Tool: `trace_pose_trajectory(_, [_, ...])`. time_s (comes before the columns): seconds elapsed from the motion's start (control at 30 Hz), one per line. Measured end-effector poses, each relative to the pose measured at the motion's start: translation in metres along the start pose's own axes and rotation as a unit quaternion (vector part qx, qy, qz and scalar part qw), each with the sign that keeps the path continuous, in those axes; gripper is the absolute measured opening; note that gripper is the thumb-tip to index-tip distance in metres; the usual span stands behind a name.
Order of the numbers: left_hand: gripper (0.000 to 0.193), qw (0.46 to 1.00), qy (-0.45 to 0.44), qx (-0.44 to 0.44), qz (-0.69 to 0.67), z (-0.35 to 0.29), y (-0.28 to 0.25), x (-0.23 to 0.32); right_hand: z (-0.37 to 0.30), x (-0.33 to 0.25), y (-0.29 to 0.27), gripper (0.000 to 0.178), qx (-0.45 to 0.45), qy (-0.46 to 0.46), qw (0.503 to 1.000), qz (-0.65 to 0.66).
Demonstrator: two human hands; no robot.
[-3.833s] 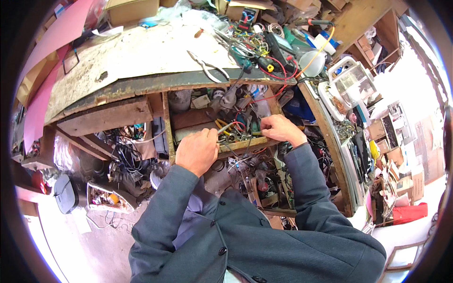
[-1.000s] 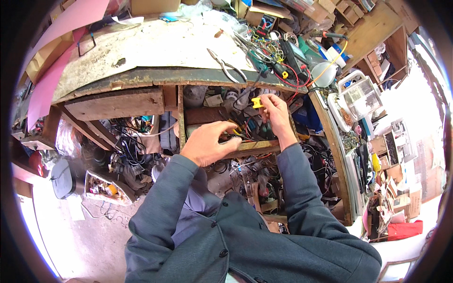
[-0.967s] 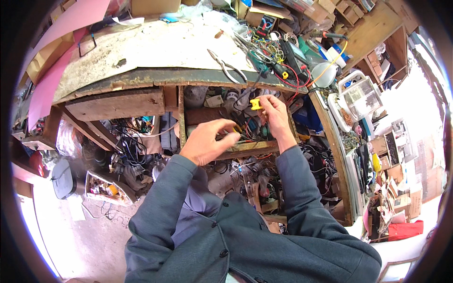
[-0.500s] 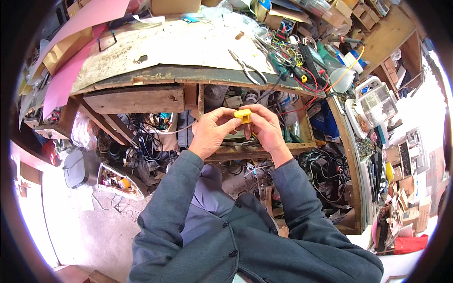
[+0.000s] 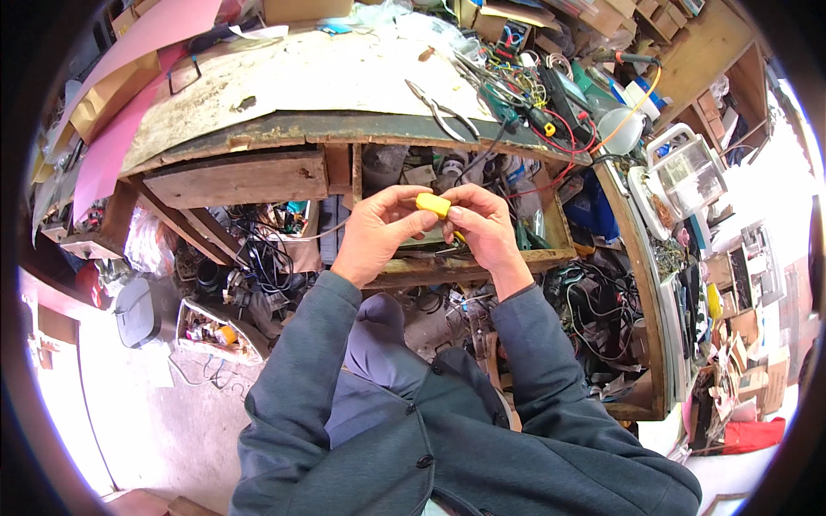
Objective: The person assembles small electrical components at a cluttered workbench. They connect wires to a white plastic housing, then attach a teal-colored component and a yellow connector, using a screwdriver to tighten screws and pliers to adjust wires.
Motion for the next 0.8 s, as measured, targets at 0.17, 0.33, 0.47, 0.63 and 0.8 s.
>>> trace_pose_trajectory(0.17, [0.036, 0.999, 0.002, 0.034, 0.013, 0.0, -0.007, 0.0, 0.001, 0.001, 0.007, 0.023, 0.004, 0.009, 0.998, -0.054])
trace_pose_trajectory(0.33, [0.045, 0.999, 0.006, 0.053, 0.005, 0.0, -0.01, 0.002, -0.001, 0.0, 0.022, 0.022, -0.027, -0.013, 0.985, -0.17])
trace_pose_trajectory(0.47, [0.052, 0.998, -0.001, 0.055, 0.008, 0.002, -0.009, 0.001, -0.006, 0.0, 0.019, 0.02, -0.021, -0.012, 0.983, -0.181])
trace_pose_trajectory(0.63, [0.051, 0.999, -0.005, 0.045, 0.002, 0.001, -0.007, 0.001, -0.002, 0.003, 0.012, 0.018, 0.025, -0.018, 0.987, -0.16])
trace_pose_trajectory(0.8, [0.043, 1.0, 0.001, 0.024, -0.001, -0.001, -0.005, 0.001, -0.003, 0.0, 0.009, 0.018, 0.012, -0.048, 0.992, -0.114])
Point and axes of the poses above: each hand's wrist, its own z-axis towards the middle knuckle, its own y-axis out of the palm, x = y × z, the point moved 6 cm from there along z, towards the middle knuckle, and after that the axes turned 7 degrees about -y, right-handed, at the moved point
